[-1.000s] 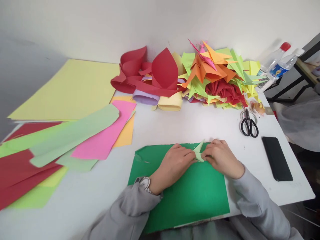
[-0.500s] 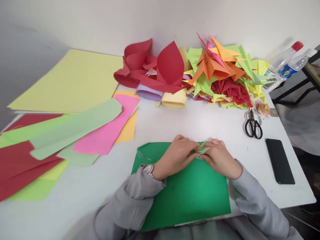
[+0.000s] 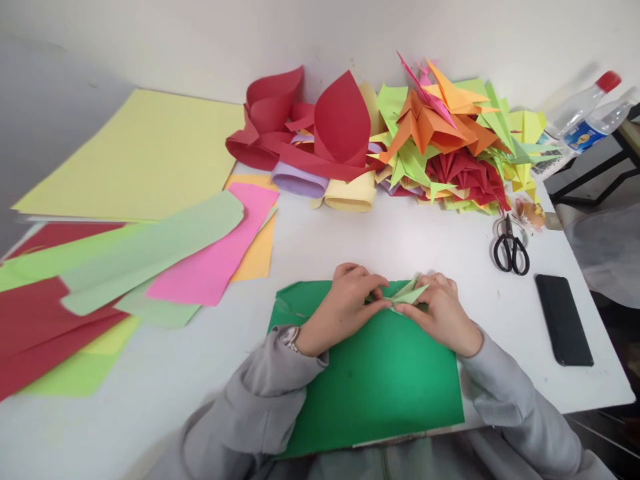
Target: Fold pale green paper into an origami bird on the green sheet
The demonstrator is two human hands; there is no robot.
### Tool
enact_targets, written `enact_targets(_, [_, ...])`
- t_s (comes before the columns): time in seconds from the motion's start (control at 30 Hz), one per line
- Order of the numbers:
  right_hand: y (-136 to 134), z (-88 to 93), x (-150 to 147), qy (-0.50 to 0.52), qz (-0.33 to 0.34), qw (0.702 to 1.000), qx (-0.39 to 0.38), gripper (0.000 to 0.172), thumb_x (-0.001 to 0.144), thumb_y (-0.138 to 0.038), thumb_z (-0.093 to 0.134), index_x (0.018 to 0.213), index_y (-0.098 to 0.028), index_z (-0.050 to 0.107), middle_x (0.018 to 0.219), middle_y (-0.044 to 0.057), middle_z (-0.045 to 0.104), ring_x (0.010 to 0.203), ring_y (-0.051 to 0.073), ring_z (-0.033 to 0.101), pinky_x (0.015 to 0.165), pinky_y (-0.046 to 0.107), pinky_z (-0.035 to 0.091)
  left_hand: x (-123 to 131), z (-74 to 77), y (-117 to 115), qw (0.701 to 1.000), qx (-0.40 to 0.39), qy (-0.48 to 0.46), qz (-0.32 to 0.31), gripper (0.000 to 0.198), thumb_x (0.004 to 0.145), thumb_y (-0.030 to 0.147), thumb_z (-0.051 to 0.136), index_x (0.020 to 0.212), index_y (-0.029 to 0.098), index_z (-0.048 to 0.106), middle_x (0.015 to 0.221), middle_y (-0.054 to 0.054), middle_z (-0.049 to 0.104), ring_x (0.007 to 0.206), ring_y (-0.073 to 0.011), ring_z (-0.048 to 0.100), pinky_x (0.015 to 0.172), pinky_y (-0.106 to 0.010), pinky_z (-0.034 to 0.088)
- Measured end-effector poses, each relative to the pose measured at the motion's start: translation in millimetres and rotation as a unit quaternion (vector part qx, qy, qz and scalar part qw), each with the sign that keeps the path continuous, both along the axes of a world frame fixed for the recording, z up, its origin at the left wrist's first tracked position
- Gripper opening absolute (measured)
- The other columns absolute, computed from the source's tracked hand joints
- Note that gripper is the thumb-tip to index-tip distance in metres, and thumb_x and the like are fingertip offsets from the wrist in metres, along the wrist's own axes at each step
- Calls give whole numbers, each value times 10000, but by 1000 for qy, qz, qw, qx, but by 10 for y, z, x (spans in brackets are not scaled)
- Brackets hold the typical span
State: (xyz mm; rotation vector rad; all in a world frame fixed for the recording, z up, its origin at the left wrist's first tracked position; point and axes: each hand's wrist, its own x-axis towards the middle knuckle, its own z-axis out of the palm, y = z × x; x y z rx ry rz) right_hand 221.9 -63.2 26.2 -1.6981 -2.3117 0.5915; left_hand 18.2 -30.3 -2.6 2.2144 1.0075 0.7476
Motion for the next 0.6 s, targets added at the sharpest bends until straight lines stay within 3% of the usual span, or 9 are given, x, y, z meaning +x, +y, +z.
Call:
enact_targets(0.1, [-3,-11,-1,-7,-1,1000,6,368,811,-576,641,673,-244,718,789,30,590,858,216,489,763,355,321,2,4,-4,1000,5,1,7,135,836,265,684,921,191,610,713,35,689,757,-171,601,880,-394,333])
enact_targets(0.3, [3,14,-48,-46,-21,999,-19,303,889,-421,618,677,-219,696,838,36,613,900,227,475,778,368,296,-11,42,10,998,13,50,33,94,856,277,658,866,189,628,691,31,684,731,-173,577,877,-391,325])
enact_targets(0.6, [-44,29,-111,-112,-14,993,26,300,897,-370,611,661,-196,670,803,46,596,861,236,463,718,358,289,-20,63,-16,987,105,104,57,195,951,298,512,863,174,634,754,-19,691,749,-195,539,841,-388,336])
